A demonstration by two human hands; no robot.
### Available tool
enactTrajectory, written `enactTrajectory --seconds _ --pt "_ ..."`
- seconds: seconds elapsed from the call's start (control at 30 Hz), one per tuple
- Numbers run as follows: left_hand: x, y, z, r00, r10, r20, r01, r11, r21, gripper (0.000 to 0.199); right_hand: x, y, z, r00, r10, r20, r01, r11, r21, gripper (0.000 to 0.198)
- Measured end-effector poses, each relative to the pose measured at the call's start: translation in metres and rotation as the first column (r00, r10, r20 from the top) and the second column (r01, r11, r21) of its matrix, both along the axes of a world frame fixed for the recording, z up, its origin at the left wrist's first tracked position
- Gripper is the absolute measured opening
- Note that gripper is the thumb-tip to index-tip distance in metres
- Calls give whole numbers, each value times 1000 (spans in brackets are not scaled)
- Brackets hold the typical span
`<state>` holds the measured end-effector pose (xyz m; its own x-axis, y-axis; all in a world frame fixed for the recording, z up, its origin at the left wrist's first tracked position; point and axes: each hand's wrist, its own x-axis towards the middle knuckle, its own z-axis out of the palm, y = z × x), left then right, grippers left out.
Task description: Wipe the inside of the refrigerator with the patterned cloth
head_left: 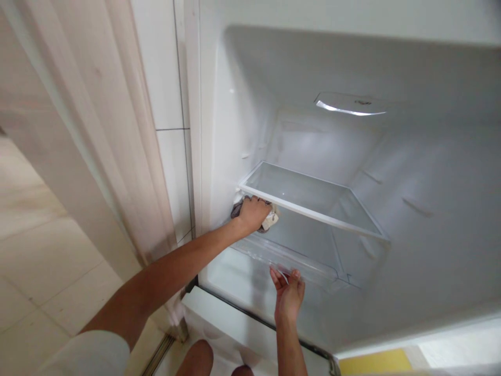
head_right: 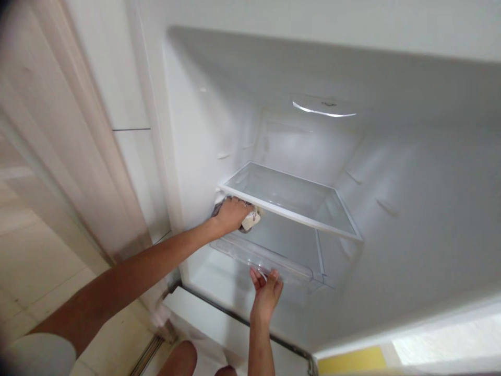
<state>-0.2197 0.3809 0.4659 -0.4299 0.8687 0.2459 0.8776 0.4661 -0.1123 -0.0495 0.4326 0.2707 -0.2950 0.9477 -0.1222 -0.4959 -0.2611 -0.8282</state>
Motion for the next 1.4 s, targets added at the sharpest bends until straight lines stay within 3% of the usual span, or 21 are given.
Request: enactTrajectory --seconds 0.13,0.27,0.43,0.7,0.87,1.07,1.17,1.27,1.4 --pt "-5 -4 -9 992 -92 -86 101 989 107 39 1 1 -1 1000 15 16 -16 1000 21 68" --pt "-27 14 -25 984 -145 -103 159 976 150 34 -1 0 0 997 38 64 -40 999 25 71" --pt "-59 52 -34 987 -133 -84 148 968 204 33 -2 -1 1 997 24 69 -25 1000 11 77" --pt "-105 94 -30 989 -121 -88 140 954 265 30 -1 1 -7 994 21 105 -24 999 22 75" --pt "-122 120 -34 992 -112 -63 126 950 286 30 -2 3 -16 994 35 106 -37 999 17 79" --pt "-133 151 -34 997 -45 65 18 928 371 25 0 4 -26 994 82 69 -82 997 1 75" --pt "-132 160 -33 982 -18 187 -72 885 460 21 -2 3 -28 996 70 60 -70 998 -6 74" --pt "-128 162 -37 936 -39 350 -182 798 575 23 -5 4 -32 997 52 56 -51 999 -15 74" --pt "-125 164 -45 795 -192 575 -330 659 676 37 -5 9 -36 993 102 54 -99 994 -41 79"
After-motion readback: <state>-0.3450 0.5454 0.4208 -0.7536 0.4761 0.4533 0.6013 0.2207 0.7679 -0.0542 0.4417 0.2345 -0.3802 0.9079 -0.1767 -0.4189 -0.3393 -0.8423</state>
